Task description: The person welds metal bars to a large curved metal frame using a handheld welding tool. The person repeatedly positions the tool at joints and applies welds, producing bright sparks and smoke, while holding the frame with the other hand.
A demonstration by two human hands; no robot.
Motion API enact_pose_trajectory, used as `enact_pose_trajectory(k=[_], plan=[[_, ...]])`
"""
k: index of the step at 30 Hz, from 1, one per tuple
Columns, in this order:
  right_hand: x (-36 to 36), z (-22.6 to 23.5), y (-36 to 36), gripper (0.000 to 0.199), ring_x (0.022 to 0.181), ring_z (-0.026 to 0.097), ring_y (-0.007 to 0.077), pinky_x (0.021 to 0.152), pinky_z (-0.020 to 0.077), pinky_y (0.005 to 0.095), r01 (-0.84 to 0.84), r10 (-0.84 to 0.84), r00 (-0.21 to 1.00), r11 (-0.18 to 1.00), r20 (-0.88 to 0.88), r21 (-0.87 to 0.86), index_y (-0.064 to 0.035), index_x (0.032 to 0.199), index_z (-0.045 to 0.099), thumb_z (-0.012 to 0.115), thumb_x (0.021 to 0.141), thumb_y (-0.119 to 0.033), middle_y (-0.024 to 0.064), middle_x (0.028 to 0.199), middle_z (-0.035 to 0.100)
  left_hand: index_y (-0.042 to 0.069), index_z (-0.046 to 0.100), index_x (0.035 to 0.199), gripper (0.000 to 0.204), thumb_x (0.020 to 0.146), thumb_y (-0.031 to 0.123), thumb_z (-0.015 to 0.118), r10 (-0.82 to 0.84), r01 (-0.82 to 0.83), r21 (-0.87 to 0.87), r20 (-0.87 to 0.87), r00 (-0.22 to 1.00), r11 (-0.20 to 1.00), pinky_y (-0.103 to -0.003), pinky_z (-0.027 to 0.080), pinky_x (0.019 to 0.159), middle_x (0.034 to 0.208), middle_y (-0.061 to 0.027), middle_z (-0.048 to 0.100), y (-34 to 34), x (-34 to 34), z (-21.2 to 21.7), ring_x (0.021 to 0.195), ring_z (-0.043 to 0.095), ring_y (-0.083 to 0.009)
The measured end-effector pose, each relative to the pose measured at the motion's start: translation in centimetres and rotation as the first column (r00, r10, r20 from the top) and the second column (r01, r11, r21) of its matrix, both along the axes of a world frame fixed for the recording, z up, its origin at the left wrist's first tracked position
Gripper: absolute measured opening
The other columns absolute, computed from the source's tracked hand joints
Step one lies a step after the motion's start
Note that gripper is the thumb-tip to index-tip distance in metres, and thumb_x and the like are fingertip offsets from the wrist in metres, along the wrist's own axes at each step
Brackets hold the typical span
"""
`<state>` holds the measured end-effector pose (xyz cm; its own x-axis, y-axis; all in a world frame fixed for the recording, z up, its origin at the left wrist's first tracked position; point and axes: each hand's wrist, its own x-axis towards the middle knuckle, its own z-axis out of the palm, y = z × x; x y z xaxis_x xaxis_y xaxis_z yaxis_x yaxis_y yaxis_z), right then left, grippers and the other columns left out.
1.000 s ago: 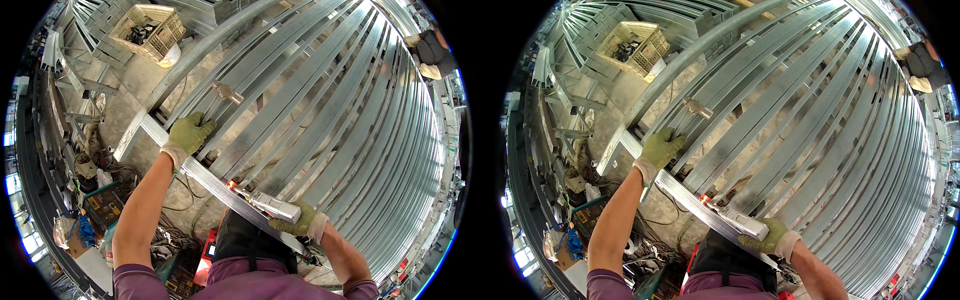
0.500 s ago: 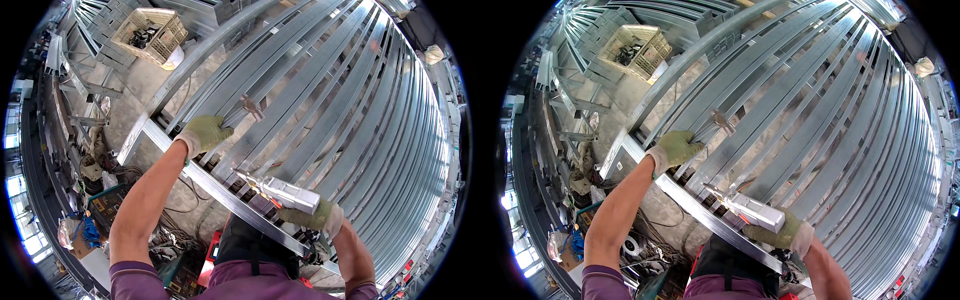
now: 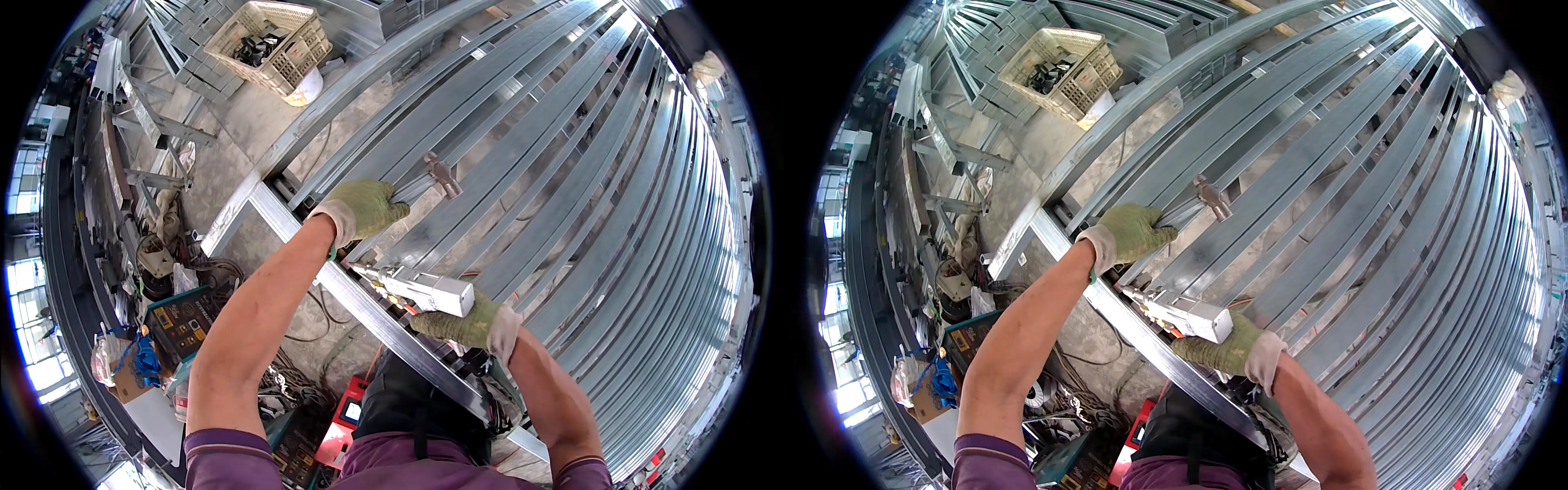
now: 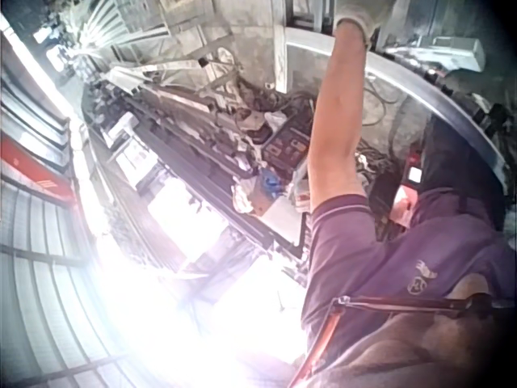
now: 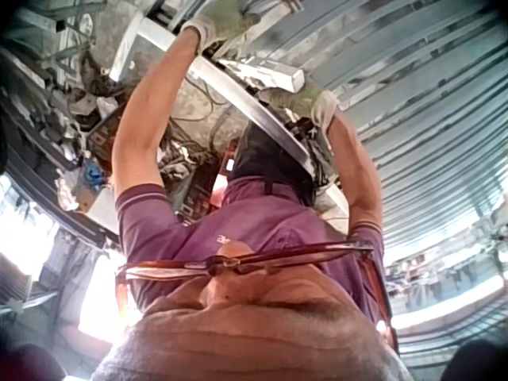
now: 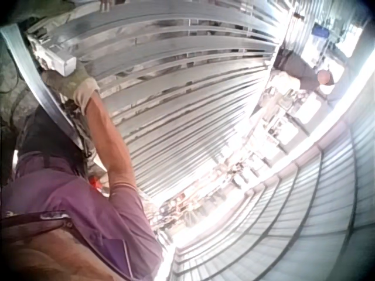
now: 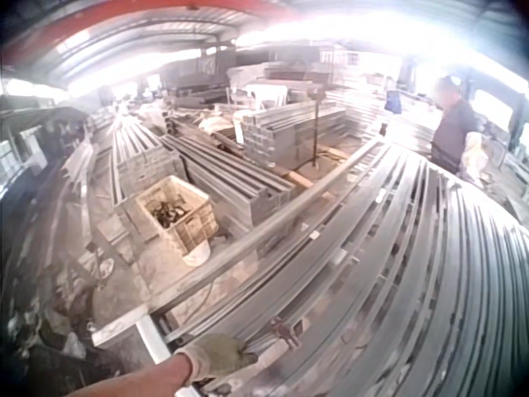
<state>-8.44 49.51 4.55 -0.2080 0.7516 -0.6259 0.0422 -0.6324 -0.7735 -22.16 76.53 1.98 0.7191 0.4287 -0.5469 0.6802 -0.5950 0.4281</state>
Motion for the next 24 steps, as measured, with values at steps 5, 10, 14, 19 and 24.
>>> enact_pose_trajectory(k=[5, 10, 14, 19, 24], plan=[[-0.7, -1.0, 0.2, 0.075, 0.111, 0.072, 0.0166, 0.097, 0.0589, 0.0329, 0.005, -0.007, 0.999, 0.999, 0.046, 0.052, -0.0077, 0.152, 0.065, 0.09, 0.095, -0.049, 0.0082, 0.133, 0.079, 0.004, 0.078, 0.115, 0.052, 0.104, 0.054, 0.069, 0.0, -0.001, 0.014, 0.006, 1.0, 1.0, -0.051, 0.056, 0.094, 0.103, -0.0226, 0.079, -0.2, 0.0, -0.1, 0.103, 0.074, -0.0449], [-1.1, -1.1, 0.1, 0.077, 0.105, 0.072, 0.0161, 0.092, 0.0597, 0.0325, 0.061, -0.06, 0.998, 0.998, -0.029, 0.032, -0.0078, 0.152, 0.065, 0.091, 0.093, -0.051, 0.0089, 0.129, 0.08, 0.002, 0.077, 0.113, 0.053, 0.104, 0.054, 0.069, -0.003, 0.002, 0.027, 0.025, 1.0, 1.0, -0.052, 0.056, 0.092, 0.102, -0.0233, 0.079, -0.4, 0.0, -0.1, 0.101, 0.073, -0.0457], [-1.0, -0.8, 0.7, 0.075, 0.094, 0.071, 0.0141, 0.081, 0.0595, 0.0322, -0.018, 0.018, 1.0, 0.999, -0.01, -0.038, -0.0087, 0.153, 0.064, 0.09, 0.095, -0.048, 0.0078, 0.123, 0.081, 0.002, 0.077, 0.112, 0.054, 0.104, 0.054, 0.069, 0.007, -0.007, 0.009, 0.015, 1.0, 1.0, -0.053, 0.055, 0.091, 0.1, -0.024, 0.078, -0.3, 0.2, 0.0, 0.1, 0.073, -0.0463], [-1.5, -0.8, 0.1, 0.076, 0.091, 0.07, 0.0125, 0.078, 0.0591, 0.0322, 0.054, -0.053, 0.996, 0.998, -0.068, 0.02, -0.0088, 0.154, 0.064, 0.092, 0.094, -0.044, 0.0064, 0.122, 0.081, 0.002, 0.077, 0.112, 0.054, 0.103, 0.055, 0.07, -0.004, 0.003, 0.023, 0.013, 1.0, 1.0, -0.053, 0.056, 0.091, 0.1, -0.0243, 0.078, -0.3, 0.3, -0.1, 0.101, 0.074, -0.046], [-1.5, 0.3, 0.7, 0.077, 0.1, 0.072, 0.0132, 0.085, 0.0596, 0.0324, 0.028, -0.031, 0.999, 0.996, -0.042, -0.08, -0.0085, 0.154, 0.065, 0.096, 0.091, -0.041, 0.0065, 0.127, 0.081, 0.003, 0.078, 0.113, 0.055, 0.103, 0.056, 0.069, -0.002, 0.001, 0.025, 0.019, 1.0, 1.0, -0.053, 0.056, 0.092, 0.102, -0.0238, 0.079, -0.4, 0.2, -0.1, 0.103, 0.074, -0.046]])
